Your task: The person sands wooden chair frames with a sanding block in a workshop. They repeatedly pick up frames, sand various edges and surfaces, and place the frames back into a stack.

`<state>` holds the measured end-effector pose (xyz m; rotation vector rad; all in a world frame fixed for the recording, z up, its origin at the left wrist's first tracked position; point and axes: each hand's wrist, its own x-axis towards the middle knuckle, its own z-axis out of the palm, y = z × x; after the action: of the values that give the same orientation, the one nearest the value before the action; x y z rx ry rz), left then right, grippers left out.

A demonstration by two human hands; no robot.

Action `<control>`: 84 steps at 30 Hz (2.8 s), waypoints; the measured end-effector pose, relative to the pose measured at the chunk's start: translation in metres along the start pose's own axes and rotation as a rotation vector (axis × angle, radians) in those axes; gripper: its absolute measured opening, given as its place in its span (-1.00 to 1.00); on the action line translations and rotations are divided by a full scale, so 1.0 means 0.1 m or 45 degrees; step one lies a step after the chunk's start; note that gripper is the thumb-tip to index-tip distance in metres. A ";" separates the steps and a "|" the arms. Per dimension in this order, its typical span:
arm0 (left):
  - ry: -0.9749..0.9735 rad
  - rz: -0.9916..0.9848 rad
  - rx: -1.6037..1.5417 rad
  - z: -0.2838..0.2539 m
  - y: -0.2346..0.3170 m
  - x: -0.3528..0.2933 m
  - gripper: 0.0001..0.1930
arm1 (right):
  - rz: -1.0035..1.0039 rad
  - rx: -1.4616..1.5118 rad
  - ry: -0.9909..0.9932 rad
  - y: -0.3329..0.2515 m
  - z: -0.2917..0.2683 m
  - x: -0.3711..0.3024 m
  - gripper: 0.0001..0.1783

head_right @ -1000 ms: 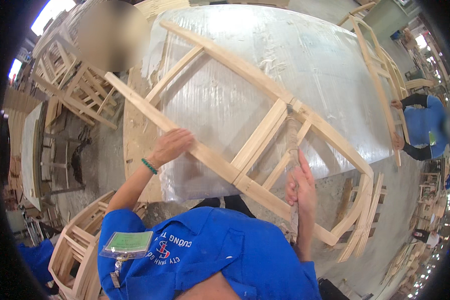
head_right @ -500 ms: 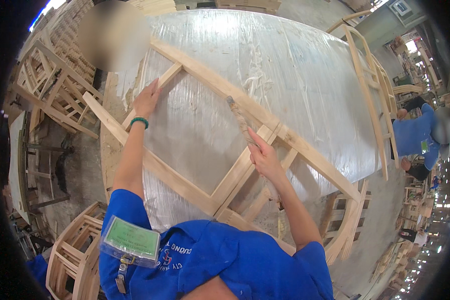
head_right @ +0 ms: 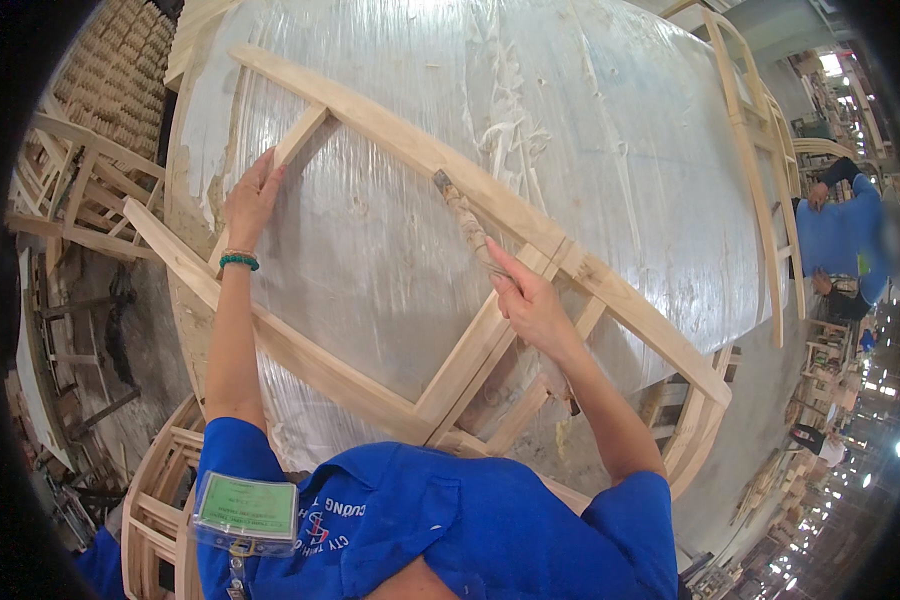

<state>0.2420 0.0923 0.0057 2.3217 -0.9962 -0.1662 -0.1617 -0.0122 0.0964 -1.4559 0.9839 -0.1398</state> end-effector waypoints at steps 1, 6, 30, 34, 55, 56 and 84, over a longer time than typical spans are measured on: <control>0.003 -0.008 -0.012 0.00 0.00 0.00 -0.53 | 0.058 0.083 -0.015 -0.07 0.01 -0.01 -0.45; -0.006 -0.006 -0.022 0.01 0.02 0.00 -0.54 | 0.088 0.087 0.002 -0.14 0.01 0.04 -0.47; -0.018 0.030 0.055 -0.01 0.04 -0.01 -0.52 | 0.089 0.015 -0.006 -0.10 -0.06 -0.11 -0.48; -0.008 0.014 0.032 -0.01 -0.01 -0.01 -0.53 | 0.140 0.017 0.003 -0.25 -0.02 -0.13 -0.48; -0.011 -0.006 0.062 -0.02 0.01 0.00 -0.54 | 0.186 0.070 -0.002 -0.25 -0.05 0.02 -0.49; -0.013 -0.003 0.065 -0.01 0.01 0.00 -0.54 | 0.153 0.027 0.001 -0.24 -0.05 0.03 -0.49; 0.219 -0.090 0.133 -0.50 0.11 -0.99 -0.28 | -0.617 0.284 0.201 -0.02 -0.07 -0.44 -0.48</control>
<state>0.1820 0.1786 0.0409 2.4206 -0.8568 0.0585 -0.1920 0.0098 0.1200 -1.4657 0.6967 -0.7043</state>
